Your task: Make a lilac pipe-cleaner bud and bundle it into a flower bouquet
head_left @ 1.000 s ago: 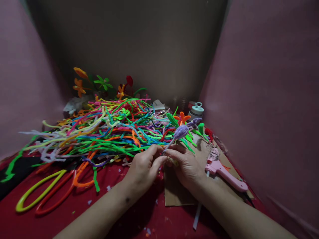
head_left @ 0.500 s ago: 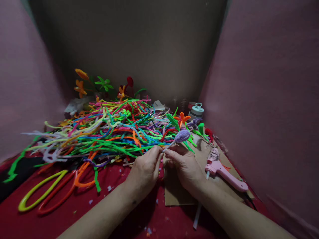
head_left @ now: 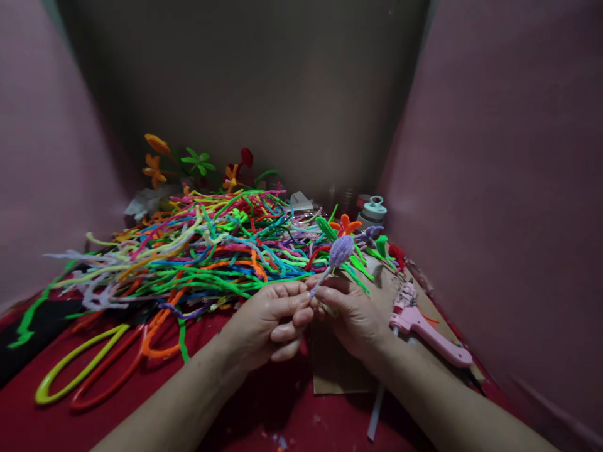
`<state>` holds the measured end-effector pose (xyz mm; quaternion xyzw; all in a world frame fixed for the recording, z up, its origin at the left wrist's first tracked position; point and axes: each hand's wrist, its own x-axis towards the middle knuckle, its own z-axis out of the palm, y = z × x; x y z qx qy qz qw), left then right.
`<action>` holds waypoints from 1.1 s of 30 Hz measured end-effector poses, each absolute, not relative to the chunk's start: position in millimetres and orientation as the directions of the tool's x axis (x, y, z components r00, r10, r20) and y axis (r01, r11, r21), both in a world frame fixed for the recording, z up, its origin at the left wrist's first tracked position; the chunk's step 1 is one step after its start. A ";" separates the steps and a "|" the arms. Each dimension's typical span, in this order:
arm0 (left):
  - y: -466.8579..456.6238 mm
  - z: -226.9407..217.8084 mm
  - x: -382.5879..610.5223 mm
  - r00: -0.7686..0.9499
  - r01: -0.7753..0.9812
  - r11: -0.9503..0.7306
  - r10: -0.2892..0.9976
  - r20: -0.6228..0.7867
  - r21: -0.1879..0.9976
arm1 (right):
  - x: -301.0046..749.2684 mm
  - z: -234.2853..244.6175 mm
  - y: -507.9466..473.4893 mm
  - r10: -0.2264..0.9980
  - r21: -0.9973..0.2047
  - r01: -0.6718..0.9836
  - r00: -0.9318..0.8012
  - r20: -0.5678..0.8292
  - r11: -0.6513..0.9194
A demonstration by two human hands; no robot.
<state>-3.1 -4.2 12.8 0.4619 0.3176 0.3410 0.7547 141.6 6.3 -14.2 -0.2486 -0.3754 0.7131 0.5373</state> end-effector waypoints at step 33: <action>-11.9 -10.4 0.8 0.345 0.646 -0.556 0.824 0.449 0.523 | 137.9 -22.0 5.0 0.988 -0.860 -0.508 -0.150 0.036 -0.046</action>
